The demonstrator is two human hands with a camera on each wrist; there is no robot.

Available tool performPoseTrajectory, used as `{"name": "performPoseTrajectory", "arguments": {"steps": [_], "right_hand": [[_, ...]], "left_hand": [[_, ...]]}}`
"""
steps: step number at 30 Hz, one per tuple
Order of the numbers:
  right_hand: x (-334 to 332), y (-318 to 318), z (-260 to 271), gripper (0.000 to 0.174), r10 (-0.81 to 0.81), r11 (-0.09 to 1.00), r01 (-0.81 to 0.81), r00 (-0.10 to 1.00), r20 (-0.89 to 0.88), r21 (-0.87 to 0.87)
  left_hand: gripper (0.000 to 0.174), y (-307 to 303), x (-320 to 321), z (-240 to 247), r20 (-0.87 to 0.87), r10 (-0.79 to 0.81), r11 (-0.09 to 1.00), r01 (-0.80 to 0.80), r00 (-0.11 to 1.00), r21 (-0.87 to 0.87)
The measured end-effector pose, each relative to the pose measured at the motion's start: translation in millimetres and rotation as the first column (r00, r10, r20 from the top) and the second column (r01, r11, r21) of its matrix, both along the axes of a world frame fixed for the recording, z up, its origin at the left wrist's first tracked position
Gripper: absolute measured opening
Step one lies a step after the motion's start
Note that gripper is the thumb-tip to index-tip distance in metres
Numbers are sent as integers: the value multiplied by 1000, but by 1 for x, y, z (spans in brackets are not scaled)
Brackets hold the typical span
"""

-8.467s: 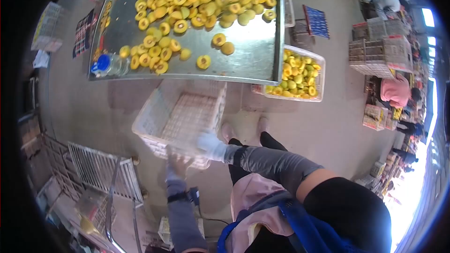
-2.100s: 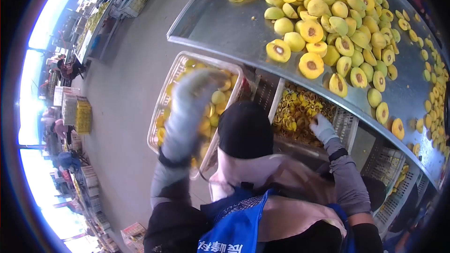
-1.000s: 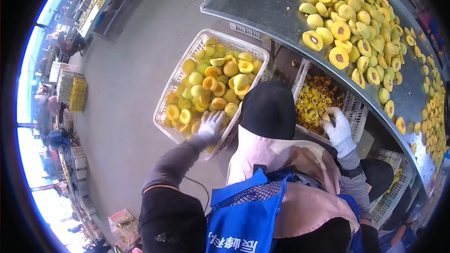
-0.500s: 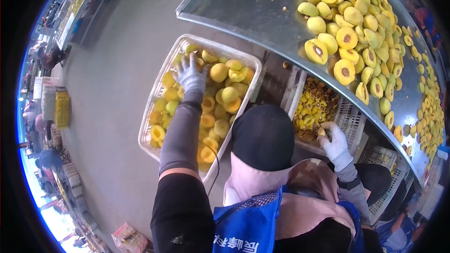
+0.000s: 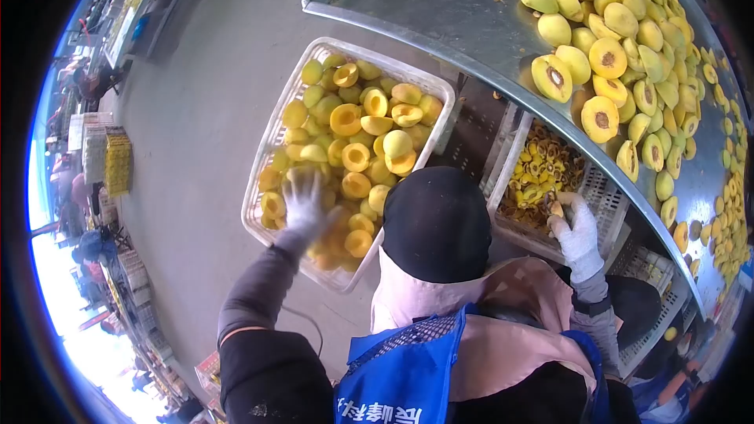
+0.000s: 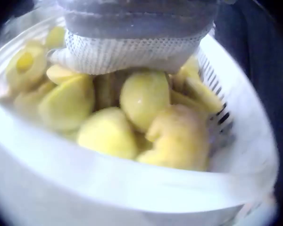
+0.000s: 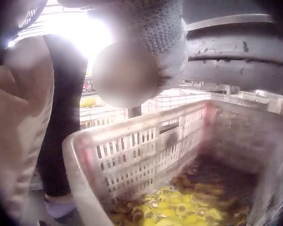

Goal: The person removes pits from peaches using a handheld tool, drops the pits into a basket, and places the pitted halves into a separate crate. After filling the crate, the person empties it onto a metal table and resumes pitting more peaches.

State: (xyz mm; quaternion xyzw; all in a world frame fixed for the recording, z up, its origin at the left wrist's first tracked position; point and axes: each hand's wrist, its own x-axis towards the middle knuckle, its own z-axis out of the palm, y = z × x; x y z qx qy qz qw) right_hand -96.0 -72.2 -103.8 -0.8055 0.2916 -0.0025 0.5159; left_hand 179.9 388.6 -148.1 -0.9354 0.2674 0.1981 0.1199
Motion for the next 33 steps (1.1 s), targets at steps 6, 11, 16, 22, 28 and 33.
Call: {"name": "performPoseTrajectory", "arguments": {"steps": [6,11,16,22,28,33], "right_hand": [[6,9,4,35,84,996,-84,995,56,4],[-2,14,2,38,4,998,-5,1000,13,56],[-2,20,-3,37,10,996,-9,1000,0,92],[9,11,-12,24,114,974,-121,992,50,189],[-9,6,-2,27,111,991,-122,977,180,54],[-32,14,17,31,239,962,-185,927,288,-200]], "left_hand": [[103,25,-85,3,-222,158,985,-140,962,97],[97,35,-114,-8,-203,201,976,-214,958,-43],[89,32,-122,-41,-52,287,894,-287,957,-344],[86,22,-139,-31,83,426,866,-379,901,-327],[73,24,-184,-30,-141,482,786,-498,865,-367],[63,35,-165,-44,-88,197,963,-210,976,-168]]}}
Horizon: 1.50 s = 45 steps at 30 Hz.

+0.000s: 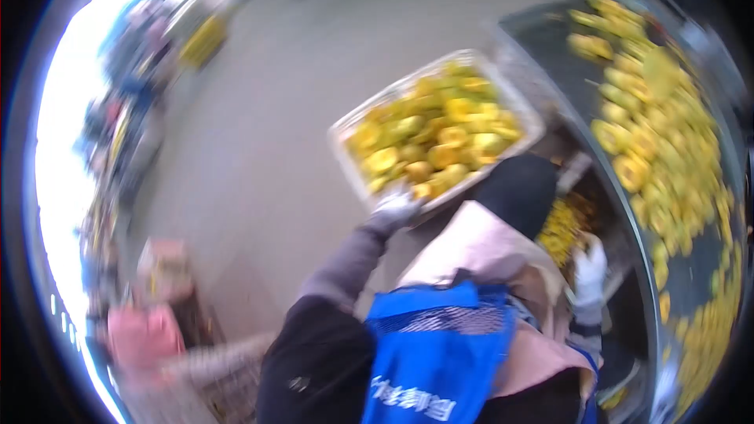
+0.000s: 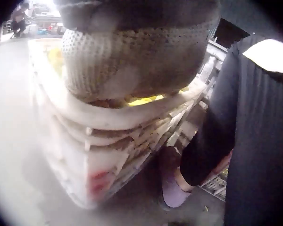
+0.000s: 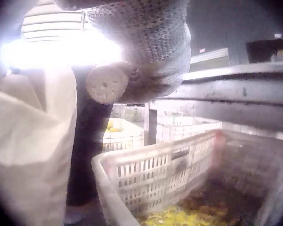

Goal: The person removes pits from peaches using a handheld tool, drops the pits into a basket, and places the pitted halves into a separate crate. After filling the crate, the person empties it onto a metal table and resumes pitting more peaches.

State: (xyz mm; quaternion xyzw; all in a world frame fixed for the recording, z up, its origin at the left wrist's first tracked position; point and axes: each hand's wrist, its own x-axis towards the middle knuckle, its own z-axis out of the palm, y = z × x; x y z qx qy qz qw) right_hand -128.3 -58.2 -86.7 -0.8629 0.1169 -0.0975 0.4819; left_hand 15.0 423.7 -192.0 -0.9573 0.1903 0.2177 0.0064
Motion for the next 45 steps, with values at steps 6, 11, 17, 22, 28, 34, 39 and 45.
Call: {"name": "performPoseTrajectory", "arguments": {"steps": [6,11,17,22,28,34,39,45], "right_hand": [[-41,5,87,41,-135,989,137,990,39,-59],[-84,-62,128,33,-349,913,332,937,-31,-238],[-152,-225,154,45,-780,575,579,602,-173,-579],[-164,-281,136,59,-690,722,450,512,-511,-525],[-136,-284,110,66,-607,791,376,585,-538,-483],[-108,-188,145,48,-664,724,671,741,-106,159],[-58,-64,136,48,-553,651,430,833,4,625],[-52,-22,109,35,-583,618,331,801,133,713]], "left_hand": [[43,56,50,6,33,-455,794,423,890,-437],[39,6,180,39,-92,135,940,-157,987,-303],[33,-175,163,230,-166,149,435,-215,975,-874],[26,-298,112,252,-45,-264,390,64,964,-919],[26,-415,5,261,-203,-588,339,10,783,-941],[50,-452,-41,273,-611,-647,397,-484,455,-780],[55,-457,-54,232,-621,-748,297,-718,235,-630],[52,-419,-39,208,-694,-638,89,-864,333,-496]]}}
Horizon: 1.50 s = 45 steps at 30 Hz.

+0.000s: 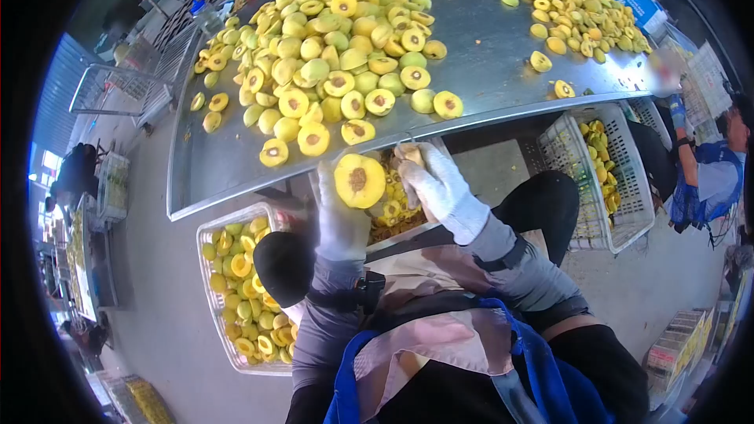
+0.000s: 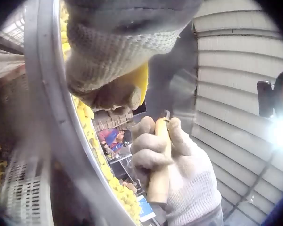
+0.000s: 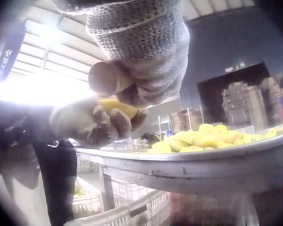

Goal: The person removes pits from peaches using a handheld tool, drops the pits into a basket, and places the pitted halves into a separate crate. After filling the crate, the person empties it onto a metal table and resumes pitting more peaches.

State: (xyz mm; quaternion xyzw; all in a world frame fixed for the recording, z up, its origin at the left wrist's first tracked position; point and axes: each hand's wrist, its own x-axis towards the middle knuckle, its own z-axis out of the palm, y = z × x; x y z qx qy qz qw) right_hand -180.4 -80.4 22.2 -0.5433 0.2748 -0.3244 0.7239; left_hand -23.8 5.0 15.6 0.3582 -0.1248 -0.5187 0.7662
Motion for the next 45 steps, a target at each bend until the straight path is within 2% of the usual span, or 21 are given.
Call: {"name": "performPoseTrajectory", "arguments": {"steps": [3,4,5,7,9,10,11,12,15,17,19,22,24,27,29,30,31,34,36,42,45], "right_hand": [[-10,15,38,36,161,967,-206,950,-268,-151],[-6,21,20,39,-9,870,-122,965,-263,-477],[-4,23,16,40,-88,826,-94,953,-291,-556],[-1,26,18,42,-251,713,-56,910,-329,-699],[2,25,26,42,-194,776,-123,886,-420,-618],[2,24,28,42,-160,776,-165,883,-442,-609],[4,24,26,42,-122,775,-207,878,-464,-597],[6,26,18,42,-161,698,-149,920,-357,-700],[13,28,6,43,-165,698,-135,925,-342,-703],[15,26,1,44,-158,696,-140,927,-341,-704],[15,25,5,44,-128,716,-195,907,-401,-670],[17,27,0,42,-132,775,-137,919,-370,-617],[17,28,-4,40,-148,770,-124,920,-364,-626],[16,27,-6,39,-120,760,-163,916,-383,-629],[15,25,-5,39,-90,773,-193,910,-405,-605],[14,23,-3,39,-76,791,-199,906,-415,-578],[13,22,-1,39,-62,809,-204,903,-425,-551],[8,19,1,38,-57,709,-286,888,-456,-645],[5,20,3,38,-54,722,-303,872,-487,-622],[2,16,6,35,-9,757,-348,841,-541,-553],[3,17,2,34,-98,776,-260,850,-518,-574]], "left_hand": [[53,14,15,4,-9,-17,999,17,1000,-27],[52,14,15,5,3,33,999,-33,999,2],[51,12,13,8,20,80,996,-81,997,31],[49,12,9,17,88,128,989,-133,988,57],[47,10,3,22,184,129,989,-139,975,45],[49,9,0,17,486,143,983,-179,862,28],[51,9,-2,10,738,144,977,-212,659,-1],[53,9,-4,6,913,124,972,-232,388,-33],[41,7,-7,10,913,148,971,-233,381,-60],[45,4,-9,15,567,181,979,-201,804,-27],[44,2,-12,14,469,190,977,-215,863,-1],[36,0,-18,9,805,201,947,-320,558,-14],[32,0,-22,7,924,207,923,-377,322,-76],[30,-2,-22,4,959,189,916,-391,209,-96],[37,-4,-26,7,846,240,926,-374,476,-52],[41,-4,-27,9,807,239,930,-366,539,-31],[46,-5,-27,11,764,240,933,-359,599,-11],[55,-7,-28,13,716,191,941,-333,672,62],[53,-8,-23,9,608,173,946,-302,775,115],[51,-8,-13,8,452,63,974,-154,890,168],[52,-12,-14,13,578,101,952,-248,809,181]]}}
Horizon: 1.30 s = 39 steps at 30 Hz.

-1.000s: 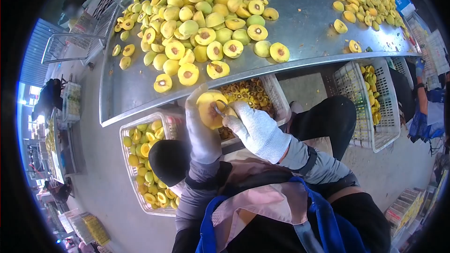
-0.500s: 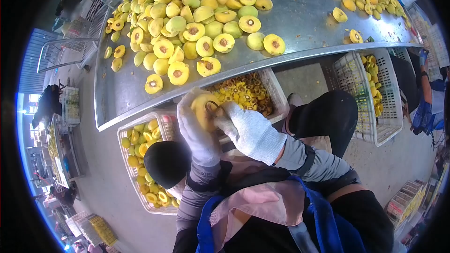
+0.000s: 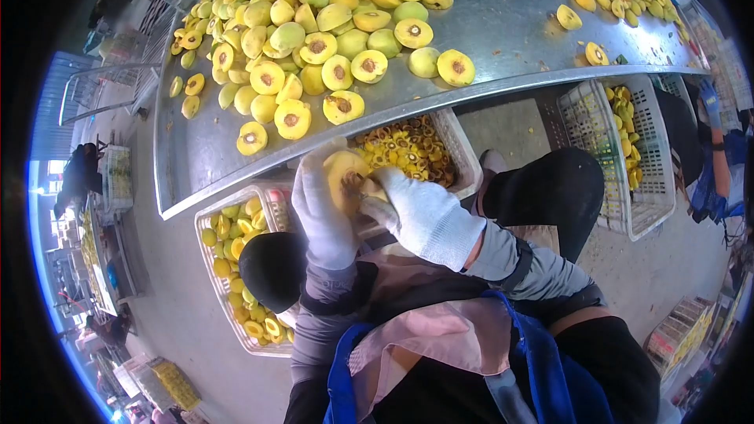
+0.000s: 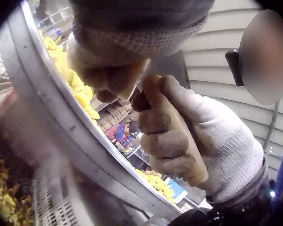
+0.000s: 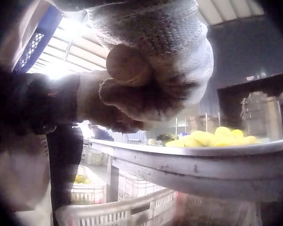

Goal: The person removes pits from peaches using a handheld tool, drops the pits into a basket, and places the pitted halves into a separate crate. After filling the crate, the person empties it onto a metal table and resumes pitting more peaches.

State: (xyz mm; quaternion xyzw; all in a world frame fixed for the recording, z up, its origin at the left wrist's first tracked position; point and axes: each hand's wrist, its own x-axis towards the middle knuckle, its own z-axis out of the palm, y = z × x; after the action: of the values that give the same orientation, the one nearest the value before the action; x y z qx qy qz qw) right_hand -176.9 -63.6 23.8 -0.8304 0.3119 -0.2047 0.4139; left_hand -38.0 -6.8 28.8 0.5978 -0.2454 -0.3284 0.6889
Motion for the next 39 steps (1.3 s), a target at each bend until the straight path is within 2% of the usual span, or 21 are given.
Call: {"name": "performPoseTrajectory", "arguments": {"steps": [1,4,6,9,12,13,15,18,22,24,25,28,31,34,37,39], "right_hand": [[1,1,-1,34,-34,999,34,999,12,-3],[-3,4,3,34,7,996,-2,998,56,-92],[-2,6,-3,34,28,999,-25,997,68,-41],[0,5,-8,34,51,997,-55,995,87,46],[2,0,-18,35,90,990,-104,985,148,92],[1,-2,-21,36,104,987,-122,979,174,100],[-2,-1,-19,38,121,989,-128,988,91,73],[-4,-3,-17,40,160,985,-162,987,35,68],[-8,-3,0,39,130,986,-123,989,-62,111],[-9,2,-5,36,65,997,-65,998,-14,-43],[-10,4,-9,35,37,993,-35,999,14,-113],[-9,2,-12,31,99,991,-95,994,36,-97],[-8,-2,-9,32,116,982,-117,993,15,147],[-5,-2,-29,33,116,971,-167,955,274,172],[-3,-9,-40,32,173,917,-301,892,417,263],[-10,-15,-32,32,169,738,-400,889,425,544]], "left_hand": [[52,1,1,-1,0,13,1000,-13,1000,-10],[51,1,3,-5,-2,5,999,-5,1000,-42],[50,2,2,-7,-4,-49,997,48,999,-67],[48,2,2,-2,107,-67,995,75,992,-66],[48,4,5,0,133,-101,994,106,986,-31],[48,5,5,1,83,-117,992,120,990,-29],[49,4,8,1,-20,-150,988,149,989,-27],[48,6,12,1,-79,-203,979,204,976,14],[46,7,10,-1,-61,-127,989,131,990,66],[46,8,11,1,15,-93,991,91,996,93],[44,8,9,1,-19,-85,994,86,996,67],[38,10,8,-5,54,-39,995,34,998,96],[32,11,8,-9,148,-43,992,25,988,122],[29,11,2,-10,218,-22,999,16,976,32],[28,12,5,-9,362,-74,997,68,929,28],[29,12,6,-7,314,-125,991,131,941,1]]}}
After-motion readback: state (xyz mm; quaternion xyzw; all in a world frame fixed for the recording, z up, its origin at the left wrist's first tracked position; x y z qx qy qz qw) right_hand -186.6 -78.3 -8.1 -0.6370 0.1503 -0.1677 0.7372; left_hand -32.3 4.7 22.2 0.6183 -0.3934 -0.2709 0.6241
